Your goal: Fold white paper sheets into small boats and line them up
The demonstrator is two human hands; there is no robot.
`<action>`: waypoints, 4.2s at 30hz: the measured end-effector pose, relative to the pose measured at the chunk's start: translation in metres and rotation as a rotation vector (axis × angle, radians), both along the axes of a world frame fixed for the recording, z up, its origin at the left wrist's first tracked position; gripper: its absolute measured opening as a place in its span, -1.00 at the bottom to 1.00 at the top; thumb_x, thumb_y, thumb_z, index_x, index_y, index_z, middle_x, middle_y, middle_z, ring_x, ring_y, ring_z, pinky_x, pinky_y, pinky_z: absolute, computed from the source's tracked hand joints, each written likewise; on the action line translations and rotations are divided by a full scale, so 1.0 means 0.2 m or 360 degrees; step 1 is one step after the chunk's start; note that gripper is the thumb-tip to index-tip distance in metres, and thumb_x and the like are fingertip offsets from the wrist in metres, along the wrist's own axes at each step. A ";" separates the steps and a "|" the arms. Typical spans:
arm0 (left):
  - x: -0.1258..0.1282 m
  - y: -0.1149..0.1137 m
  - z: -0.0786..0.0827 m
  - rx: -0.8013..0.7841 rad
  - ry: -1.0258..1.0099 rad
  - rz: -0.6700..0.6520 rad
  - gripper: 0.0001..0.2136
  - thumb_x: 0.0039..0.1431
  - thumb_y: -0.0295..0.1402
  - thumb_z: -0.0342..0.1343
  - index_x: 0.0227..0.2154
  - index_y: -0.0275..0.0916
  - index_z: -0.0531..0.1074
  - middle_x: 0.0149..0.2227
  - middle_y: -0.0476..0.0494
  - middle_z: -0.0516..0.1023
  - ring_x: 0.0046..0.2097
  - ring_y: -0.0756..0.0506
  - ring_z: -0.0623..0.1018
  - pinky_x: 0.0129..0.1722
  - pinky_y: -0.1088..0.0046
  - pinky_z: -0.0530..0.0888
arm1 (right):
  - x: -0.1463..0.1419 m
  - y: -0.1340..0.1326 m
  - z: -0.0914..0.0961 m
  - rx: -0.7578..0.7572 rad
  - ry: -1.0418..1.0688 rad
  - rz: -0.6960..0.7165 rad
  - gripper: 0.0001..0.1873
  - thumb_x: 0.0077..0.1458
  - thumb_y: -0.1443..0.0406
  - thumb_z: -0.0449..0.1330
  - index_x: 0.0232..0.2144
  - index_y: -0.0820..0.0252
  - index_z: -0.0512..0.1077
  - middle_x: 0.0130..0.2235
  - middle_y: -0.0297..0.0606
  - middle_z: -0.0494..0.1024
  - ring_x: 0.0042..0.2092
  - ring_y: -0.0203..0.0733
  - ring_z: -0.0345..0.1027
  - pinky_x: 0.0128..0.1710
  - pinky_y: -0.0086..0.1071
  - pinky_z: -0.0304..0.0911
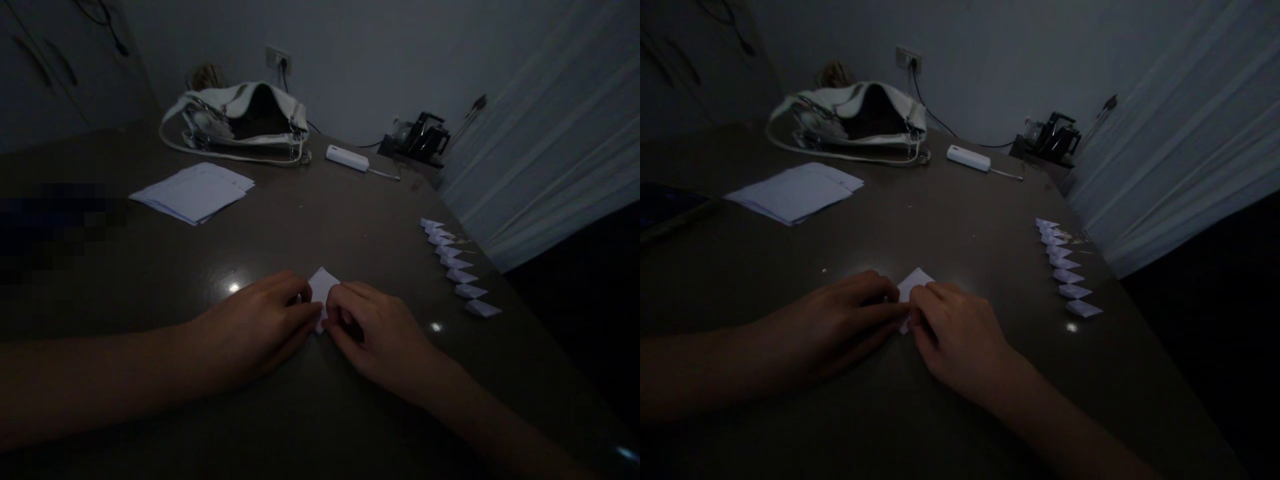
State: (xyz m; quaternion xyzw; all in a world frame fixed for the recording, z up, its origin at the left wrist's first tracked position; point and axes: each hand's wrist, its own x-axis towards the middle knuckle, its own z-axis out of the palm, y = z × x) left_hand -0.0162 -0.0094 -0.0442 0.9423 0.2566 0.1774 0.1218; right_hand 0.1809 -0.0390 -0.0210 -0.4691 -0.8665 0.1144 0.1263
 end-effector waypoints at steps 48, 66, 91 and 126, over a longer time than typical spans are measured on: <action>-0.01 0.01 0.01 0.0082 0.0035 -0.0030 -0.72 0.21 -0.45 -0.07 -0.07 -0.28 0.43 -0.18 -0.24 0.43 -0.21 -0.11 0.45 -0.24 0.38 0.45 | 0.12 0.14 -0.05 0.0138 0.0009 -0.0619 -0.91 0.00 0.36 0.14 -0.49 0.18 0.28 -0.51 -0.41 0.37 -0.49 -0.34 0.23 -0.53 -0.46 -0.06; -0.03 0.02 -0.02 0.0023 -0.0081 -0.0199 -0.76 0.20 -0.53 -0.02 -0.11 -0.24 0.41 -0.15 -0.17 0.49 -0.18 -0.07 0.49 -0.24 0.49 0.43 | 0.08 0.11 -0.06 0.0107 0.0285 -0.0383 -0.78 0.06 0.41 0.15 -0.18 0.20 0.39 -0.27 -0.26 0.48 -0.22 -0.21 0.34 -0.29 -0.38 0.21; -0.02 0.02 -0.01 0.0039 -0.0055 -0.0214 -0.80 0.20 -0.55 -0.04 -0.19 -0.26 0.42 -0.18 -0.14 0.48 -0.20 -0.06 0.48 -0.26 0.49 0.41 | 0.07 0.14 -0.11 -0.0630 0.1578 -0.0591 -0.46 -0.23 0.40 0.35 -0.12 0.11 0.34 -0.11 -0.28 0.40 -0.36 -0.38 0.40 -0.34 -0.45 0.37; -0.01 0.02 0.06 -0.0277 -0.0218 -0.0069 -0.77 0.03 -0.60 -0.04 -0.29 -0.24 0.41 -0.26 -0.10 0.42 -0.22 -0.05 0.42 -0.25 0.48 0.35 | 0.08 0.09 0.01 -0.0414 0.0523 0.0174 -0.74 -0.10 0.61 0.08 -0.44 0.22 0.40 -0.30 -0.30 0.43 -0.32 -0.34 0.30 -0.39 -0.50 0.18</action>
